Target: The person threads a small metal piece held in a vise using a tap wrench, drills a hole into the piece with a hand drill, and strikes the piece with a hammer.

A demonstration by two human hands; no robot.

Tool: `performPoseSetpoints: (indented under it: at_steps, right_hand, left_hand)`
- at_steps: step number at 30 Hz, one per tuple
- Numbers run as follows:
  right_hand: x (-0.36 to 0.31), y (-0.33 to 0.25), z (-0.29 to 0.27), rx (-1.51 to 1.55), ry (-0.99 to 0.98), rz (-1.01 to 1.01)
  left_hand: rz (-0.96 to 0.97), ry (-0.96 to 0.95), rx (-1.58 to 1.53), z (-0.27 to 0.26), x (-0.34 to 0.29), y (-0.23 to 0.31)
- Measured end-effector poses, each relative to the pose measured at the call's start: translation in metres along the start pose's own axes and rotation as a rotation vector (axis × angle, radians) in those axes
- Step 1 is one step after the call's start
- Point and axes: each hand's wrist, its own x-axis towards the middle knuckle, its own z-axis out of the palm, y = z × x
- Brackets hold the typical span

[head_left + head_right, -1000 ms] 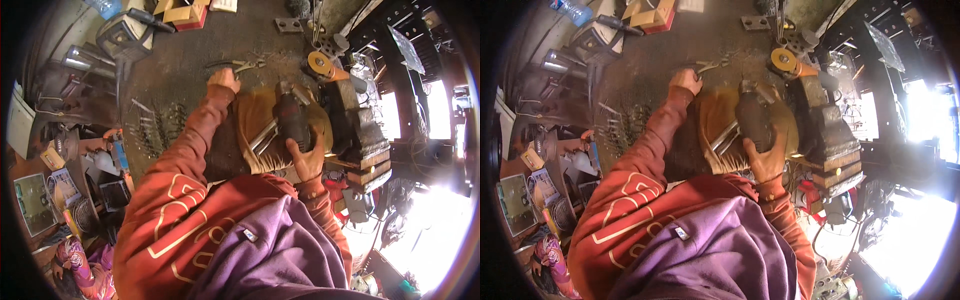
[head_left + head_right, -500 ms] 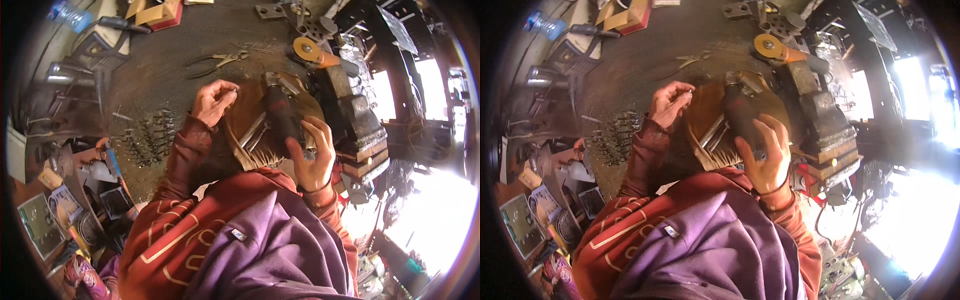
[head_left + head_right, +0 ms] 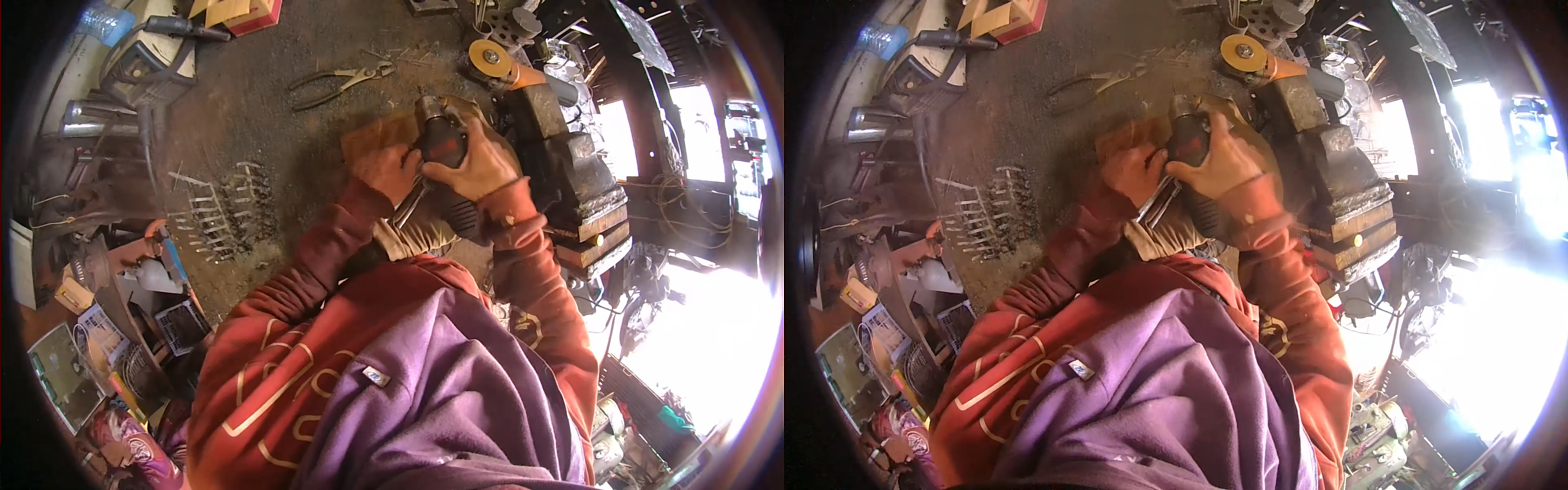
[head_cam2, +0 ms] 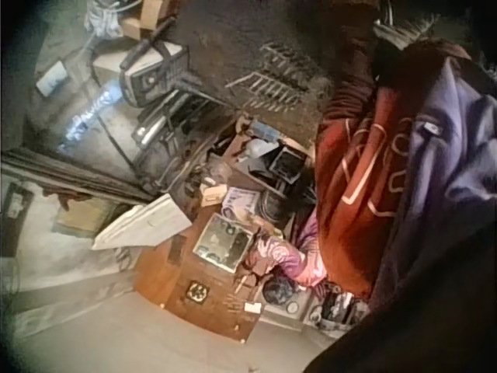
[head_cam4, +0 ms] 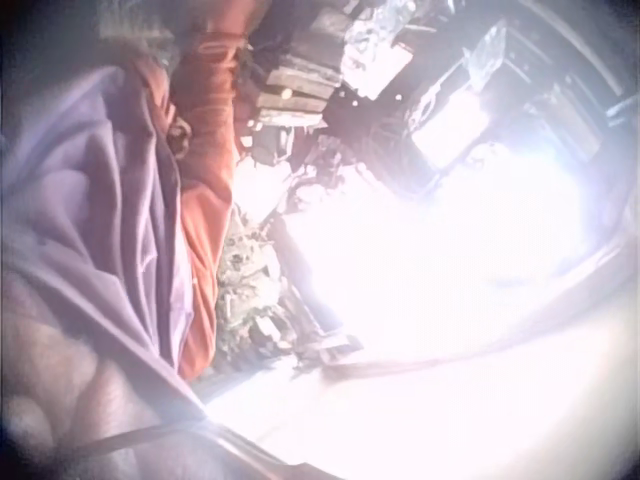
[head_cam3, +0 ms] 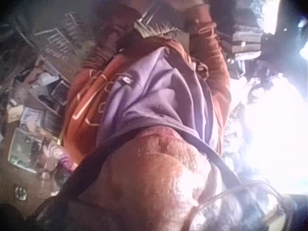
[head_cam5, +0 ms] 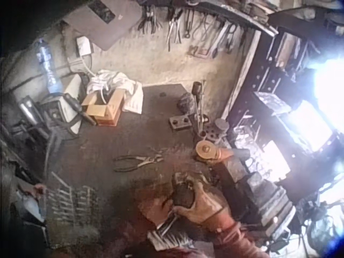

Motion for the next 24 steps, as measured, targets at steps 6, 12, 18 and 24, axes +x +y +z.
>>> performPoseSetpoints:
  at_steps: [6,12,18,24]
  right_hand:
    - [0.01,0.024,0.027,0.009,0.051,-0.037]
    - [0.0,0.004,0.015,0.217,0.135,-0.059]
    - [-0.001,0.032,0.016,0.233,0.124,0.119]
    - [0.018,0.028,0.057,0.226,0.264,-0.026]
  left_hand:
    - [-0.006,-0.445,0.362,0.001,0.006,-0.005]
    - [0.081,-0.489,0.432,-0.011,0.019,-0.009]
    - [0.445,-0.29,0.54,-0.009,0.035,-0.038]
    - [0.923,-0.389,0.084,-0.08,0.029,-0.122]
